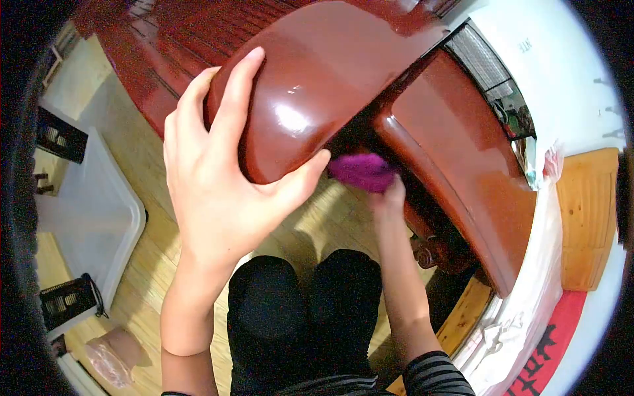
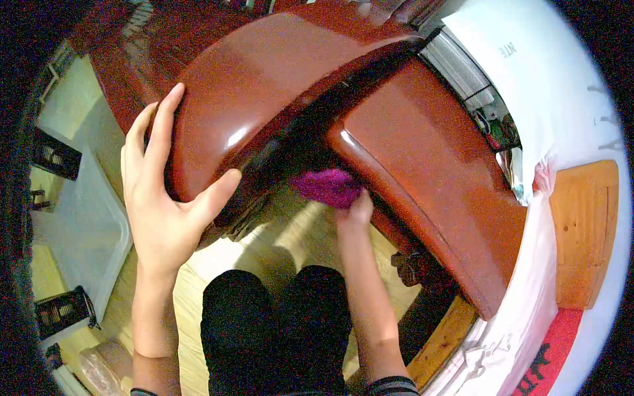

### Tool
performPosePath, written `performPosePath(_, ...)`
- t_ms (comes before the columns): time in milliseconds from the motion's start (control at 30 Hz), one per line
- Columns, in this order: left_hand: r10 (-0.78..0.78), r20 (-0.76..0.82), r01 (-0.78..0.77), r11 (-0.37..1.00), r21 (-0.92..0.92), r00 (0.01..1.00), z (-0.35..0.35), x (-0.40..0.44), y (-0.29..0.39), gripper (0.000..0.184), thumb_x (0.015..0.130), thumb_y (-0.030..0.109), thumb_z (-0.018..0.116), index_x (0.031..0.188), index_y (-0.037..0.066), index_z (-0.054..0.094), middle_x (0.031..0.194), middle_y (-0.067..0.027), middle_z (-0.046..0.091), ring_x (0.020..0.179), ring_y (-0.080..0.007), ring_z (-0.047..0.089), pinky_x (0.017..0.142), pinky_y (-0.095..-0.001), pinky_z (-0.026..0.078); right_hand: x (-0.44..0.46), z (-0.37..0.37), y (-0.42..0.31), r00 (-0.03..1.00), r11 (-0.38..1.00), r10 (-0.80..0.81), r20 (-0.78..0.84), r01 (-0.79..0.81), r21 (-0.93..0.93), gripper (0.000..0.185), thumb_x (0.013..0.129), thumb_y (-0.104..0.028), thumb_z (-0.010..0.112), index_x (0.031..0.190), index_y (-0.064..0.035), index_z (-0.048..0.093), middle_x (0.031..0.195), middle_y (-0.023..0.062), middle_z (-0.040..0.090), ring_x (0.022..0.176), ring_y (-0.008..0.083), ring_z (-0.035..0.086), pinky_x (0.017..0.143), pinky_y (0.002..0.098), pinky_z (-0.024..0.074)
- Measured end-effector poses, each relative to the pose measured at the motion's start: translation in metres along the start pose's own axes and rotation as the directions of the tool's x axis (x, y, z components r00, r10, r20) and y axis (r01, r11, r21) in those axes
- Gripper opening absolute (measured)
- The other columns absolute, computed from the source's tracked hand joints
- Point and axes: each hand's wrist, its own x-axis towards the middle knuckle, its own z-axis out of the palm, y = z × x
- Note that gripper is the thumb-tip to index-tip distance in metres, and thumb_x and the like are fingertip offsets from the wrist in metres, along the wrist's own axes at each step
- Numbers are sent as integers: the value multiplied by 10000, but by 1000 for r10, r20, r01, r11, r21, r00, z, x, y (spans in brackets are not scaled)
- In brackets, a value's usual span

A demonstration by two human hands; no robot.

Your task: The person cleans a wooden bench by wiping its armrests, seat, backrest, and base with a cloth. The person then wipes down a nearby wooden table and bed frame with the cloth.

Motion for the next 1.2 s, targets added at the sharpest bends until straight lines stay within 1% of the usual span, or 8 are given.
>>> performPosePath(133, 8, -10, -8, 1000, -26, 1000, -1, 0, -1, 788, 614, 323, 772, 1328, 137, 494, 1237, -165, 486, 1145, -332, 469, 993, -419, 359, -11, 10, -15, 1000, 990, -21, -8, 22, 137, 351, 946, -183, 371, 1223, -8, 498, 1119, 168, 602, 1042, 310, 580, 947, 448, 469)
performPosePath(200, -16, -15, 16, 1000, 2, 1000, -1, 0, 1, 791, 608, 332, 777, 1324, 142, 499, 1232, -166, 495, 1120, -338, 479, 975, -423, 371, 2, -3, 21, 917, 911, -390, -78, 373, -174, 334, 964, -164, 437, 1253, 4, 438, 1140, 161, 556, 1015, 268, 565, 944, 431, 451)
performPosePath(267, 2, -28, -2, 1000, 2, 1000, -1, 2, 1, 786, 608, 327, 777, 1320, 143, 502, 1232, -169, 495, 1106, -340, 484, 967, -425, 377, -20, 6, 43, 941, 790, -308, -136, 174, -588, 402, 930, -221, 555, 1256, -12, 447, 1143, 118, 543, 1044, 228, 536, 919, 423, 452)
performPosePath(400, -1, -11, 1, 1000, 0, 1000, -6, 1, 1, 768, 607, 304, 781, 1307, 143, 510, 1234, -183, 494, 1072, -357, 492, 944, -433, 391, -50, -31, 43, 848, 102, -109, 519, 529, -843, 397, 842, -207, 633, 1212, -89, 551, 1252, 110, 508, 1134, 264, 488, 923, 457, 422)
performPosePath(500, -12, -18, 12, 1000, 11, 1000, -6, 0, 0, 772, 603, 287, 789, 1307, 143, 506, 1231, -193, 495, 1065, -371, 492, 938, -435, 396, -112, 11, -22, 423, -538, 83, 902, 781, -317, 401, 782, -233, 615, 1172, -140, 609, 1358, 105, 458, 1179, 270, 465, 924, 446, 404)
performPosePath(633, 2, -38, -2, 1000, 2, 999, -4, 0, -1, 790, 599, 290, 796, 1319, 161, 499, 1237, -177, 497, 1078, -363, 497, 948, -435, 395, -129, 55, -63, 10, -836, 445, 895, 363, 411, 399, 736, -320, 552, 1092, -185, 670, 1398, 58, 436, 1200, 248, 446, 894, 386, 392)
performPosePath(800, 0, -36, 1, 999, 41, 999, -5, -1, 2, 786, 599, 349, 783, 1315, 193, 498, 1246, -163, 487, 1072, -347, 498, 909, -441, 411, -110, 59, -93, 676, -492, 685, 272, 153, 857, 358, 835, -314, 497, 1111, -168, 672, 1379, 43, 468, 1349, 288, 298, 1131, 566, 89)
performPosePath(1200, -29, 9, 28, 1000, 9, 1000, -4, -1, 0, 774, 633, 272, 778, 1341, 188, 479, 1286, -150, 477, 1145, -341, 470, 988, -435, 365, -152, -128, -157, 872, -948, 315, 375, 311, 73, 192, 718, -147, 582, 825, -67, 720, 1308, 155, 513, 1207, 256, 468, 939, 331, 444)
